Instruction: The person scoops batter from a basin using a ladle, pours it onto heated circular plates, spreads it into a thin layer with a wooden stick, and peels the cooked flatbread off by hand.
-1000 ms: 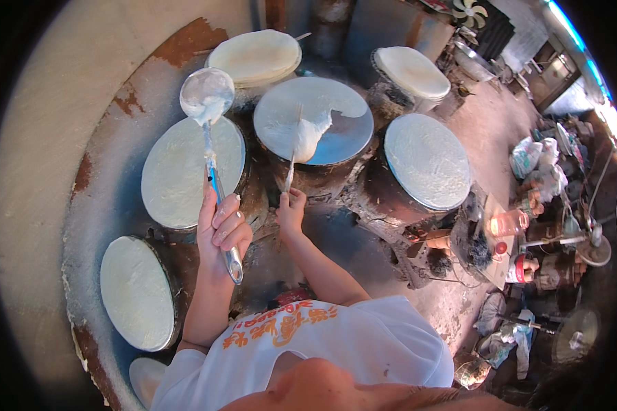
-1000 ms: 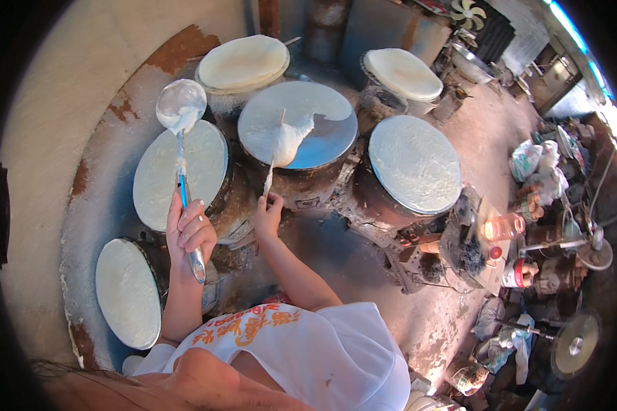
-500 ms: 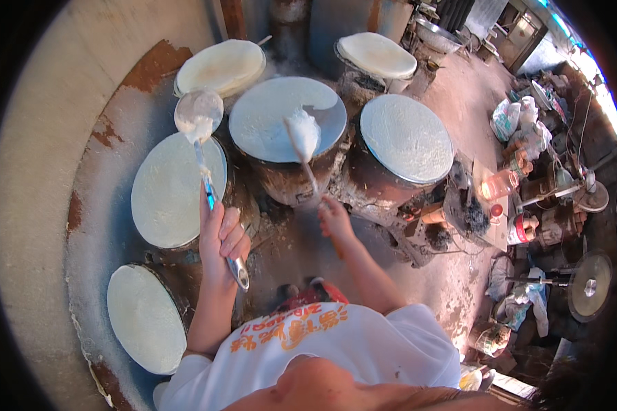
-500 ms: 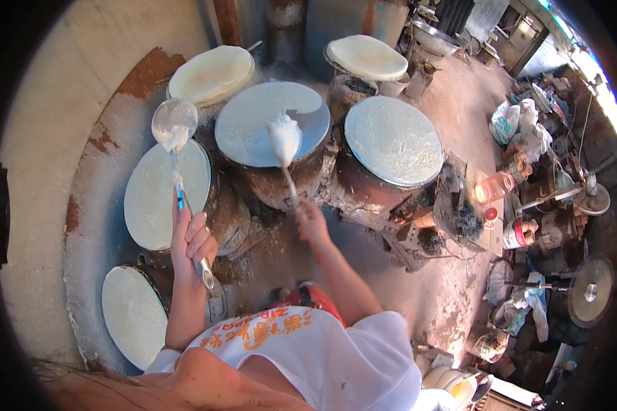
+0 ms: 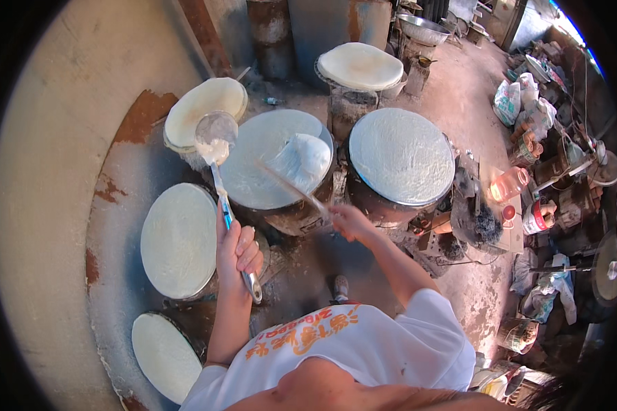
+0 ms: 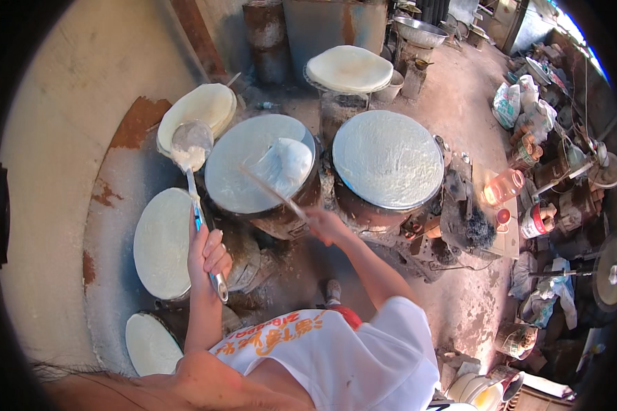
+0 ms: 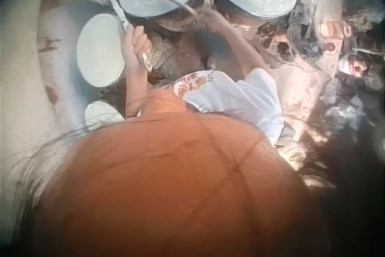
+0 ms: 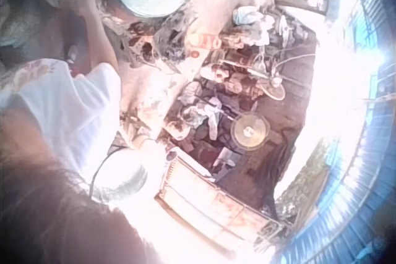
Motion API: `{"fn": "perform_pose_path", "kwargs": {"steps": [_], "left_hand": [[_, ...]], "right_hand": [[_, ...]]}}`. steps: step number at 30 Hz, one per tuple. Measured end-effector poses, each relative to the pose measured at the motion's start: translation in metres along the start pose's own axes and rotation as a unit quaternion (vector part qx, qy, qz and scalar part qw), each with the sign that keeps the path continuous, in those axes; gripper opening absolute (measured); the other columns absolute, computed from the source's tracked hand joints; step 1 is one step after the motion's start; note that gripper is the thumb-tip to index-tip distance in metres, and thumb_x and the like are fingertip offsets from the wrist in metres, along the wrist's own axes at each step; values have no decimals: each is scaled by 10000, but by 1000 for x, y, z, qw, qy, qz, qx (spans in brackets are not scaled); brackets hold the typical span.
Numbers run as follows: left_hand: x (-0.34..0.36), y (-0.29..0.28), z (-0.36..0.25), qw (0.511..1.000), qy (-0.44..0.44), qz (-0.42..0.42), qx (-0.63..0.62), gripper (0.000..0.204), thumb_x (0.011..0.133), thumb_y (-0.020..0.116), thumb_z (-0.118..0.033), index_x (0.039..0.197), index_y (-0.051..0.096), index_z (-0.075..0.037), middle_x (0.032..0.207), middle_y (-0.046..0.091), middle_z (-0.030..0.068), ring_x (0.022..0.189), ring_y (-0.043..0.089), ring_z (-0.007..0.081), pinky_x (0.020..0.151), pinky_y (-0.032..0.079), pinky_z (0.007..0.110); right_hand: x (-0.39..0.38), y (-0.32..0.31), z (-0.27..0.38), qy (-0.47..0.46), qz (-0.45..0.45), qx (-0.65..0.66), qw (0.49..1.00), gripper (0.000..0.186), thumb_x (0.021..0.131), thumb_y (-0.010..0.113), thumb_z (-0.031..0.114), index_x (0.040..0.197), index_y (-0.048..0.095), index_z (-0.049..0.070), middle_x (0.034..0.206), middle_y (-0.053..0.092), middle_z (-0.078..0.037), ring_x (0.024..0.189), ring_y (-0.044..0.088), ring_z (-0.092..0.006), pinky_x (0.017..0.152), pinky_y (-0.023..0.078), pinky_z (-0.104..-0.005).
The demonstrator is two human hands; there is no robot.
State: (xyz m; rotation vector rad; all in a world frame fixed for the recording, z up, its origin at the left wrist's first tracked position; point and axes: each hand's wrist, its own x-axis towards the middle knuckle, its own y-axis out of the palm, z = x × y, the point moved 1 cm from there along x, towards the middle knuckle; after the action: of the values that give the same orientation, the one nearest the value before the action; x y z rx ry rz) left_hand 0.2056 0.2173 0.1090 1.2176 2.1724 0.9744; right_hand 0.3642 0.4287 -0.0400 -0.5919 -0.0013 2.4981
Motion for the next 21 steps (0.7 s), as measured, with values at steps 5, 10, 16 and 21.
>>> {"fn": "perform_pose_path", "kwargs": {"steps": [5, 10, 16, 21], "left_hand": [[43, 24, 28, 998, -41, -21, 43, 504, 999, 382, -132, 1455, 231, -282, 621, 340, -47, 388, 284, -2, 314, 268, 148], [70, 30, 36, 996, -36, -63, 59, 506, 999, 377, -130, 1457, 226, -282, 626, 344, -42, 388, 284, 1, 317, 274, 154], [104, 49, 55, 990, -74, -52, 106, 503, 1004, 380, -153, 1462, 218, -285, 618, 339, -40, 385, 287, 5, 317, 281, 162], [122, 50, 64, 993, -81, -53, 73, 497, 1004, 384, -161, 1458, 232, -297, 620, 342, -41, 385, 291, 5, 316, 281, 161]], "right_hand": [[42, -92, -39, 18, -51, 126, 991, 359, 949, 508, 229, 1294, 529, 132, 688, 543, 4, 448, 446, -83, 372, 357, -241], [57, -70, -4, -39, 21, -47, 998, 337, 951, 492, 252, 1270, 558, 168, 699, 571, -28, 455, 438, -92, 395, 355, -245], [26, -165, -46, 16, -32, 45, 998, 323, 911, 500, 160, 1213, 612, 169, 648, 557, -60, 506, 494, -108, 431, 408, -285], [136, -100, 35, -186, -157, -329, 913, 363, 847, 541, 136, 1205, 591, 169, 755, 629, -180, 813, 655, -323, 684, 505, -434]]}}
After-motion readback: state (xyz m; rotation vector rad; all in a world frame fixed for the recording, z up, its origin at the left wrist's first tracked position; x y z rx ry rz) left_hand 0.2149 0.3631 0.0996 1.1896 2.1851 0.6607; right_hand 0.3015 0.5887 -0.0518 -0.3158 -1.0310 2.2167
